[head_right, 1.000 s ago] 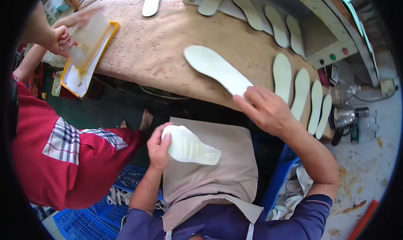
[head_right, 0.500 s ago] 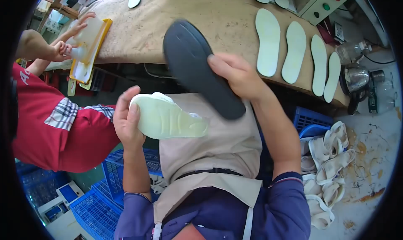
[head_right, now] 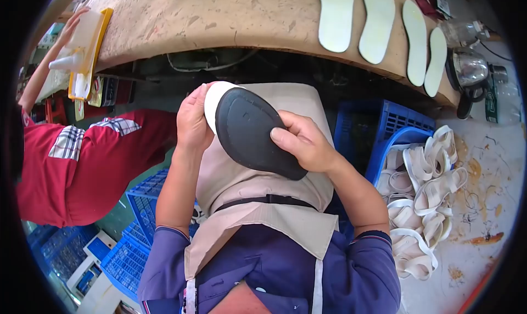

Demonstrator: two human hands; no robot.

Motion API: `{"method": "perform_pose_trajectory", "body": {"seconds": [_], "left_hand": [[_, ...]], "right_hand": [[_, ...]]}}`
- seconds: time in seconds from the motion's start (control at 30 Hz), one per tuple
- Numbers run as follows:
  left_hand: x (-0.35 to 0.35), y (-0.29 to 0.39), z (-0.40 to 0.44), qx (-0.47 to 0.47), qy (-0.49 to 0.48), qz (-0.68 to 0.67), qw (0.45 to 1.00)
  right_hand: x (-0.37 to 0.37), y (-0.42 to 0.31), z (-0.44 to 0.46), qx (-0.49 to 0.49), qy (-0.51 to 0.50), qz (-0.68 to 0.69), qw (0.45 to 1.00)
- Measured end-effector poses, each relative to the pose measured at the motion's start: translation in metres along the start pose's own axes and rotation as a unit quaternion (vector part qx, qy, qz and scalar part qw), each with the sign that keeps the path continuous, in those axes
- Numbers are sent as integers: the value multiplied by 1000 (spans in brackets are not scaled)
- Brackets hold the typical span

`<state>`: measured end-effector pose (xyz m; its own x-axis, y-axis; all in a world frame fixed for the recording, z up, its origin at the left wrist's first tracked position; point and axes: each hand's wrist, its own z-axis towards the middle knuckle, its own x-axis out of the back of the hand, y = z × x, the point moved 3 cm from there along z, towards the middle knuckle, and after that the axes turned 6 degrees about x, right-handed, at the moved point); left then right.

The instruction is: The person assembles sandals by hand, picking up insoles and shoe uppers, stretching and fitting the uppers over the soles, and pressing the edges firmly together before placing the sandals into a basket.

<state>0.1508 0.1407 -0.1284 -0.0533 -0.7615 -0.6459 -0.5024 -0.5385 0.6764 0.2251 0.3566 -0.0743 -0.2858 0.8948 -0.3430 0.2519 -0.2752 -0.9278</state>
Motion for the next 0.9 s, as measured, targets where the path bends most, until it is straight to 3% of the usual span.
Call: {"method": "perform_pose_trajectory", "body": {"seconds": [0.03, 0.07, 0.3, 0.53, 0.9], "left_hand": [[1, 2, -2, -3, 1, 0, 1000], [1, 5, -4, -7, 5, 1, 1000], [-10, 15, -20, -26, 0, 12, 1000], [-7, 15, -18, -20, 1, 19, 1000], [0, 21, -31, -39, 35, 82, 995]], "right_hand": [[-1, 7, 4, 7, 10, -14, 1000], [-1, 11, 11, 47, 35, -139, 989], [-7, 26, 25, 46, 24, -234, 971], [-7, 29, 31, 57, 47, -231, 970], [-23, -1, 35, 21, -2, -316, 948]]}}
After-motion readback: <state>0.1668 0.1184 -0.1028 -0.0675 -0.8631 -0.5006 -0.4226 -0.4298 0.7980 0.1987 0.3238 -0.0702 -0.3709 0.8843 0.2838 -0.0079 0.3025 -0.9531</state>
